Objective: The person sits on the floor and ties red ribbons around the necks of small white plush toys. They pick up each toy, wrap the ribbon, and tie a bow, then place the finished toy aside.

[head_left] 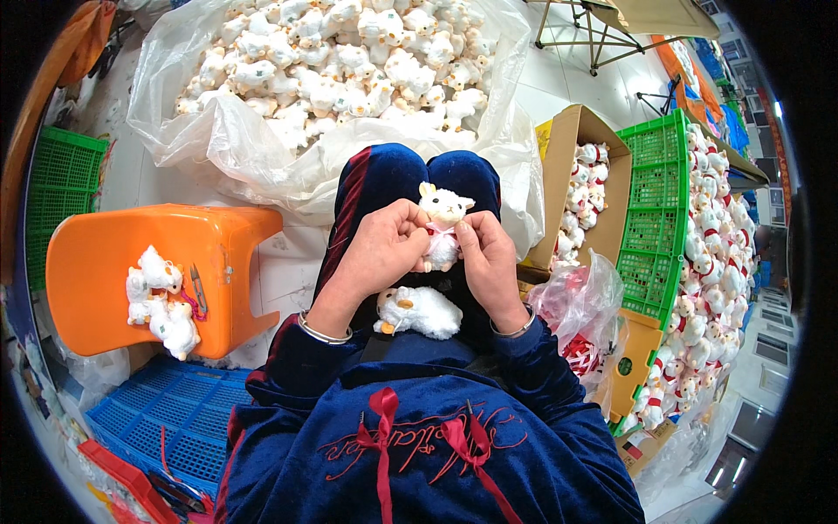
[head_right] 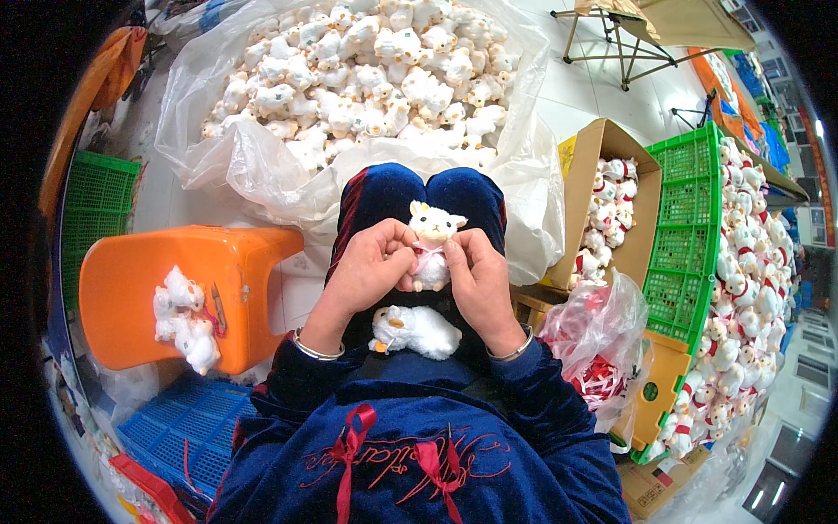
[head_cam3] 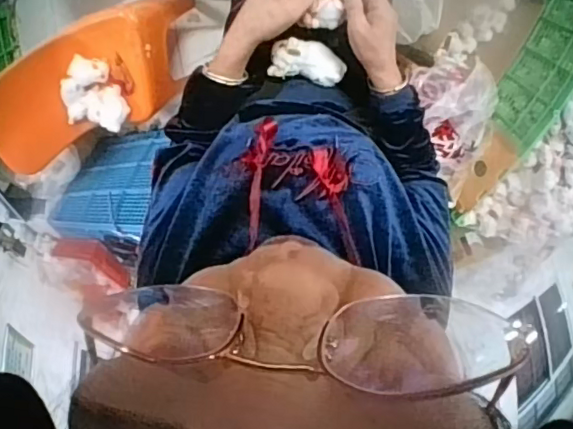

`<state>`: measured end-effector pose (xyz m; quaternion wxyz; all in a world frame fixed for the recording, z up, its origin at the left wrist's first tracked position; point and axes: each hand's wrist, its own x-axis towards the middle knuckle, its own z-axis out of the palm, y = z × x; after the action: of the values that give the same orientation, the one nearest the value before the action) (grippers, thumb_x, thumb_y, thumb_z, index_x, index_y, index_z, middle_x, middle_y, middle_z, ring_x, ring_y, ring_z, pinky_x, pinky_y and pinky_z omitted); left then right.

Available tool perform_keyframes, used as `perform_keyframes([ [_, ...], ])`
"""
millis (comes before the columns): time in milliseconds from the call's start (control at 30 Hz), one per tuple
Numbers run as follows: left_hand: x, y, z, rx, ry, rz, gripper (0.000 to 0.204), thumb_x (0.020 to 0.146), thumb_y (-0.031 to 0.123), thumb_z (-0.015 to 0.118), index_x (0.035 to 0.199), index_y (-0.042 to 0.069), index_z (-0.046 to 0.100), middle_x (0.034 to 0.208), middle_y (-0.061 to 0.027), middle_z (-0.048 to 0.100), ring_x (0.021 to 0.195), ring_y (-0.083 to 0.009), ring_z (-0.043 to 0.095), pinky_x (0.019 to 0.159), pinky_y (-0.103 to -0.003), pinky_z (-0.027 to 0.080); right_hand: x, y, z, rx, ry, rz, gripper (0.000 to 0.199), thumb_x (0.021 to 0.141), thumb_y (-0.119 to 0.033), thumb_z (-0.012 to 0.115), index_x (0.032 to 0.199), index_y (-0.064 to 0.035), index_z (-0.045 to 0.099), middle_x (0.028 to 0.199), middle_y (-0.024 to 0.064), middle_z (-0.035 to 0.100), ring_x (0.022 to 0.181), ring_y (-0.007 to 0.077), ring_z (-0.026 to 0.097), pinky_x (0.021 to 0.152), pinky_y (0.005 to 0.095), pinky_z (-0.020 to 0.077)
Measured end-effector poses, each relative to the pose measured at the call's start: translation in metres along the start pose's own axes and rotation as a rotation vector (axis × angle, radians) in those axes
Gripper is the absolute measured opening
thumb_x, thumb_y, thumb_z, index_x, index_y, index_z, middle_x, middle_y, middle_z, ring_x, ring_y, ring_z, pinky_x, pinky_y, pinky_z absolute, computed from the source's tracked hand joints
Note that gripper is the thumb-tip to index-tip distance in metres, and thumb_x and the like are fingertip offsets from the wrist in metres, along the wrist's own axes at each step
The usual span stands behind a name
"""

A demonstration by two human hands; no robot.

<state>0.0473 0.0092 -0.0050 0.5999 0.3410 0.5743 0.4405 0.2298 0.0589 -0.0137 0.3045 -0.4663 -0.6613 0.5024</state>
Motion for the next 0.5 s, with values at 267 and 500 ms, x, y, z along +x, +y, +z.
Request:
perform_keyframes([
  [267,0.0008,-0.0015,0.0016,0.016,0.028,0.006,0.016,0.096,0.014,0.065,0.093,-0.002,0.064,0.072,-0.0053,0.068,0.060,-0.0078,0.065,0.055,-0.024,0.051,0.0008,0.0023,0.0003,0.011,-0.009,-0.018,0.014,0.104,-0.013,0.061,0.101,0.0010,0.061,0.081,0.0024,0.063,0.072,0.0062,0.056,0.064,0.0257,0.0484],
  [500,0.0016,-0.0021,0.0019,0.055,0.064,-0.009,0.027,0.098,0.022,0.066,0.085,-0.002,0.066,0.068,-0.0058,0.067,0.055,-0.0083,0.064,0.052,-0.025,0.051,0.0000,-0.0026,0.0004,0.001,-0.028,-0.034,0.014,0.103,-0.013,0.061,0.100,0.0012,0.062,0.082,0.0038,0.065,0.073,0.0077,0.059,0.064,0.0266,0.0495],
])
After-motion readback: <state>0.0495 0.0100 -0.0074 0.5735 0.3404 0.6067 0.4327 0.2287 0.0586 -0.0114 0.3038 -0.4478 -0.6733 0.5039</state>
